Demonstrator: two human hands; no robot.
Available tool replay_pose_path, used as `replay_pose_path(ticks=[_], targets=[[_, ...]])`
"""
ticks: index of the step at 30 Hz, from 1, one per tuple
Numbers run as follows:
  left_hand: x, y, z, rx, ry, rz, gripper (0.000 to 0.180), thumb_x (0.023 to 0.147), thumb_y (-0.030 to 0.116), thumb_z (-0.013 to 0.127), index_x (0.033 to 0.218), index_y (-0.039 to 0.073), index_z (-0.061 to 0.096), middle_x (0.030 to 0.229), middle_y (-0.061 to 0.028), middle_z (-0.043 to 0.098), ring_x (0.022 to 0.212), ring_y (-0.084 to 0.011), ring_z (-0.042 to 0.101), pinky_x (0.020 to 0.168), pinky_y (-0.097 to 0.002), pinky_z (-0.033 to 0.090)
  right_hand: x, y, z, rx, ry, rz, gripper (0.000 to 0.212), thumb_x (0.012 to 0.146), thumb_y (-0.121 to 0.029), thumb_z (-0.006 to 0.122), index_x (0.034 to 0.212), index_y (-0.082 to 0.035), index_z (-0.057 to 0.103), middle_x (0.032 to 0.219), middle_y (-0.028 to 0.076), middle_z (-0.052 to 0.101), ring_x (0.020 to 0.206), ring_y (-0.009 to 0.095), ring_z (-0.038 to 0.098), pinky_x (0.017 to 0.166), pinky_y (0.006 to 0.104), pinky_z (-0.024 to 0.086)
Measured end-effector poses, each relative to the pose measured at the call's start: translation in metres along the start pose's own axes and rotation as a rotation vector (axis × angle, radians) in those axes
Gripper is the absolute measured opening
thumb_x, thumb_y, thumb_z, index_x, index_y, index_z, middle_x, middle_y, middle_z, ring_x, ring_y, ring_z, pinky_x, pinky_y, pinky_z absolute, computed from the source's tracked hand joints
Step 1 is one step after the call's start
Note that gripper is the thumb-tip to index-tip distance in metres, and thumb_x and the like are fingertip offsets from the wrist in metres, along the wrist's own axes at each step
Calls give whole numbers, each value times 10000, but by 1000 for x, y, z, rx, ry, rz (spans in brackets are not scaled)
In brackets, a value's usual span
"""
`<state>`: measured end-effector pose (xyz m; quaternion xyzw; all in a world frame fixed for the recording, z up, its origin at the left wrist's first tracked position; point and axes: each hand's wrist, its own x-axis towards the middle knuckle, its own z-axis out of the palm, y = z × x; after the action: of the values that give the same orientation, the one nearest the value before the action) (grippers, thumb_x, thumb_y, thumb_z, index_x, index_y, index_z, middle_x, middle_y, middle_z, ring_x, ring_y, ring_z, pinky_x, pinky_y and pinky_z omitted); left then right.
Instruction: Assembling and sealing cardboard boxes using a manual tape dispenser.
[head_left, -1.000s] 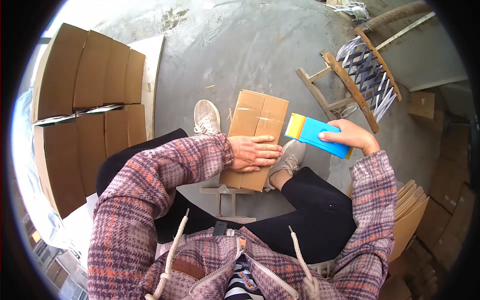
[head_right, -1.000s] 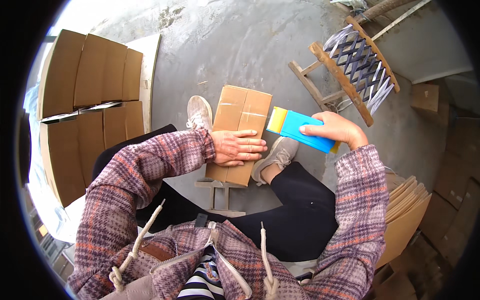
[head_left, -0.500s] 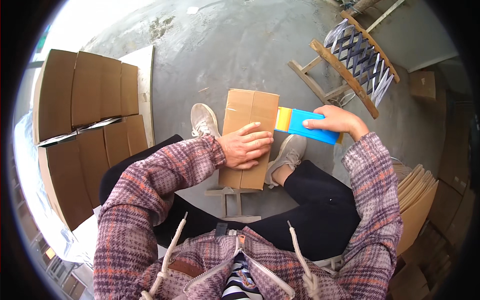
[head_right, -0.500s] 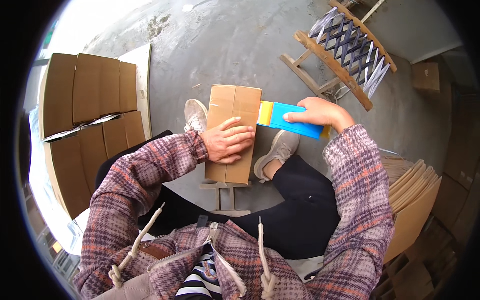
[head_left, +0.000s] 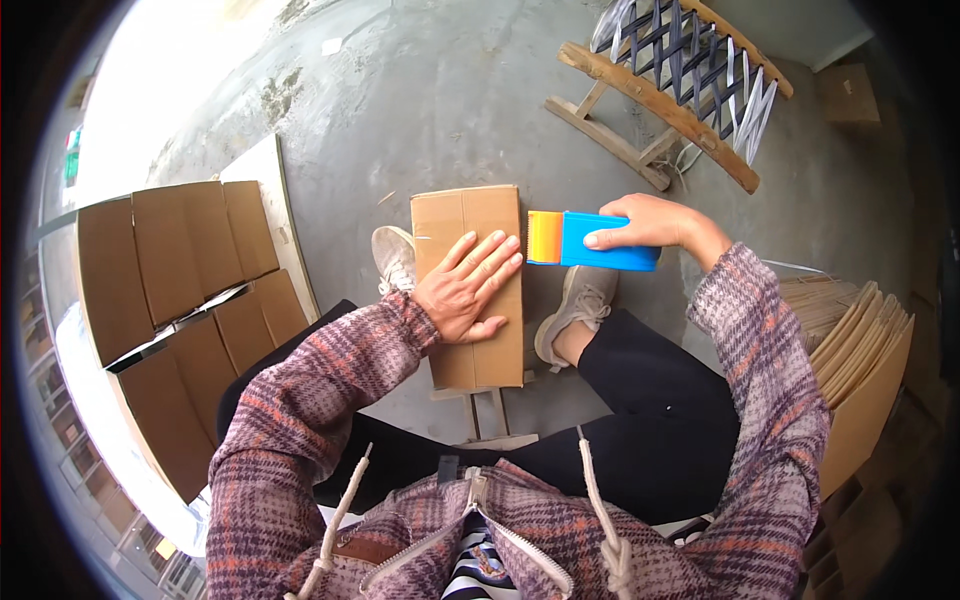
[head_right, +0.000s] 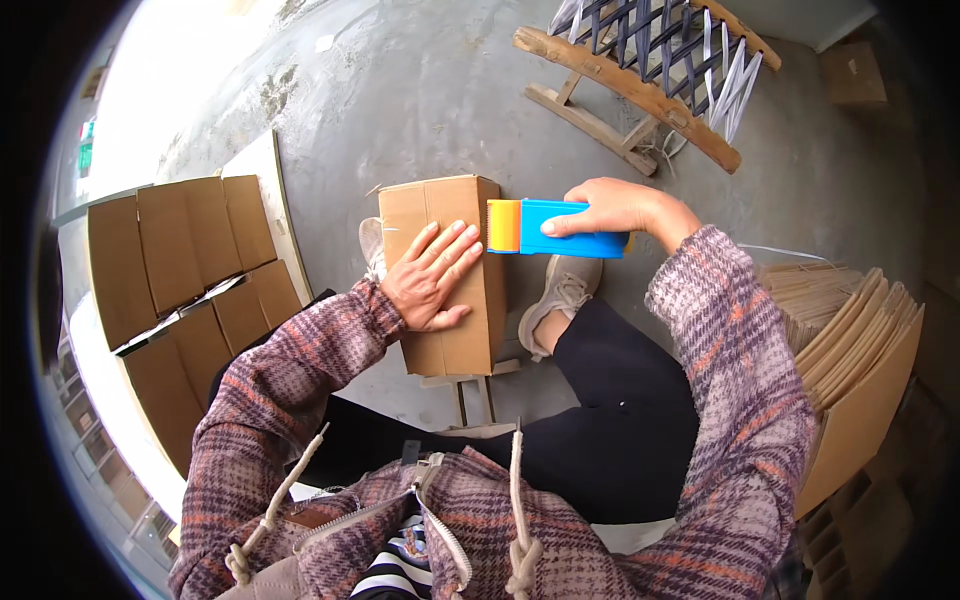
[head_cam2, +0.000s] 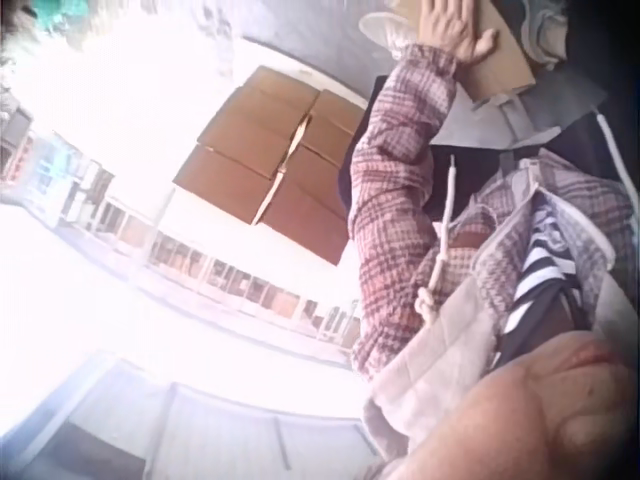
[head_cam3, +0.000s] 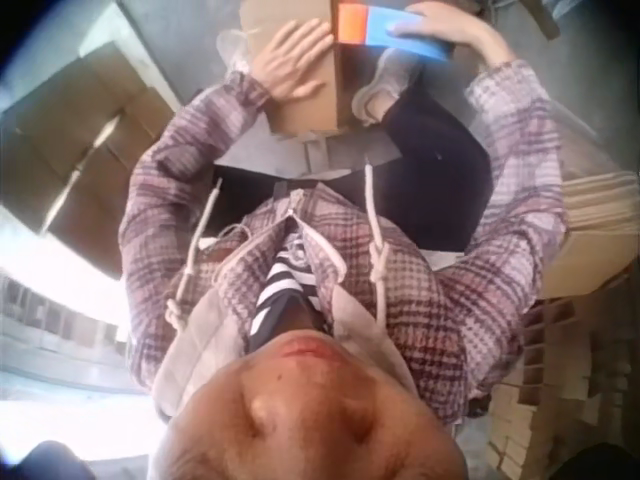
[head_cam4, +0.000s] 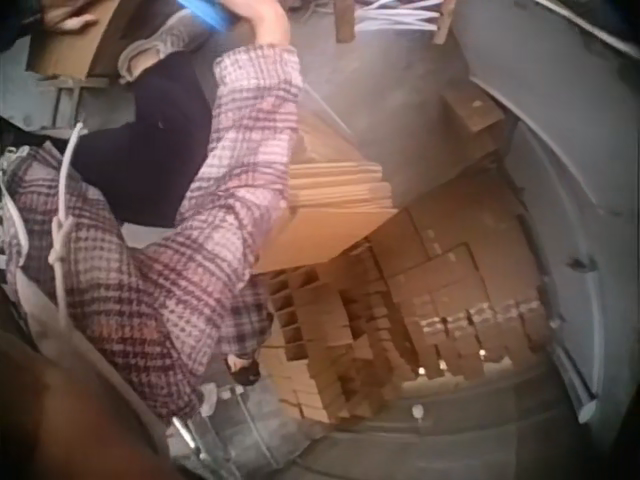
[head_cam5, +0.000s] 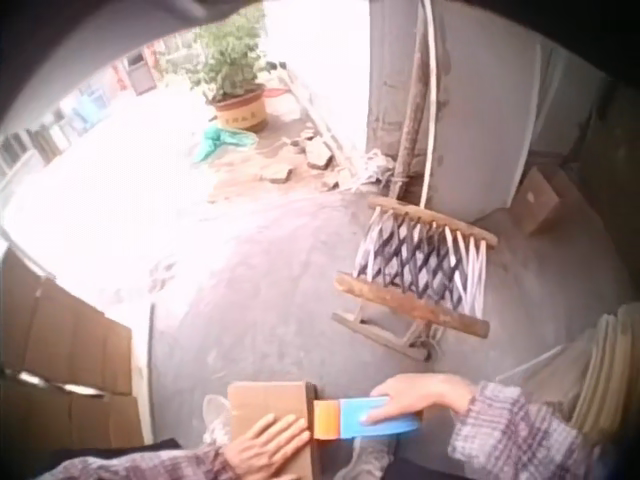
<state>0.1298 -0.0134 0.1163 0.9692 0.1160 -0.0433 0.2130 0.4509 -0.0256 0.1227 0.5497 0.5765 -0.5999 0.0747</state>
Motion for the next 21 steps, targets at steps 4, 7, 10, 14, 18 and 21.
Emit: replay_pose_path(ticks=[4, 7, 10, 14, 18, 21], targets=[[-1, 2, 1, 42, -33, -20, 752, 824, 463, 465, 1387, -13, 318, 1463, -188, 275, 1375, -307, 237, 1115, -470, 166, 0, 17, 4, 50, 21, -108, 697, 739, -652, 580, 946, 10, 647, 883, 155, 654, 794, 228, 620, 685, 351, 474], [-1, 1, 0, 50, -39, -20, 727, 833, 459, 473, 1372, -13, 350, 1458, -186, 289, 1368, -307, 256, 1105, -480, 186, -10, 41, 1, 36, 45, -72, 685, 750, -646, 574, 951, 5, 647, 904, 164, 651, 826, 252, 620, 703, 365, 469], [2, 1, 0, 34, -56, -25, 719, 832, 456, 481, 1366, -11, 362, 1456, -185, 294, 1365, -307, 264, 1102, -482, 193, -25, 78, -3, -17, 50, -12, 656, 750, -600, 598, 974, 17, 627, 891, 164, 647, 808, 269, 615, 714, 376, 470], [2, 2, -1, 43, -70, -30, 716, 831, 457, 485, 1363, -9, 370, 1454, -184, 300, 1361, -308, 272, 1100, -486, 195, -17, 68, 3, -110, 98, 71, 666, 755, -596, 568, 999, 19, 644, 902, 200, 656, 842, 328, 630, 751, 393, 485], [2, 1, 1, 47, -51, -41, 717, 831, 461, 485, 1363, -6, 372, 1449, -180, 311, 1355, -306, 283, 1100, -488, 194, 20, 33, 16, -291, 82, 207, 711, 751, -635, 513, 953, 29, 667, 886, 229, 654, 858, 356, 633, 765, 412, 486], [-1, 0, 1, 67, -66, -36, 739, 825, 484, 467, 1367, -8, 368, 1443, -185, 323, 1362, -330, 267, 1111, -496, 157, 51, 1, 28, -303, 69, 231, 721, 734, -647, 510, 933, 24, 682, 914, 220, 659, 879, 348, 635, 787, 409, 484]])
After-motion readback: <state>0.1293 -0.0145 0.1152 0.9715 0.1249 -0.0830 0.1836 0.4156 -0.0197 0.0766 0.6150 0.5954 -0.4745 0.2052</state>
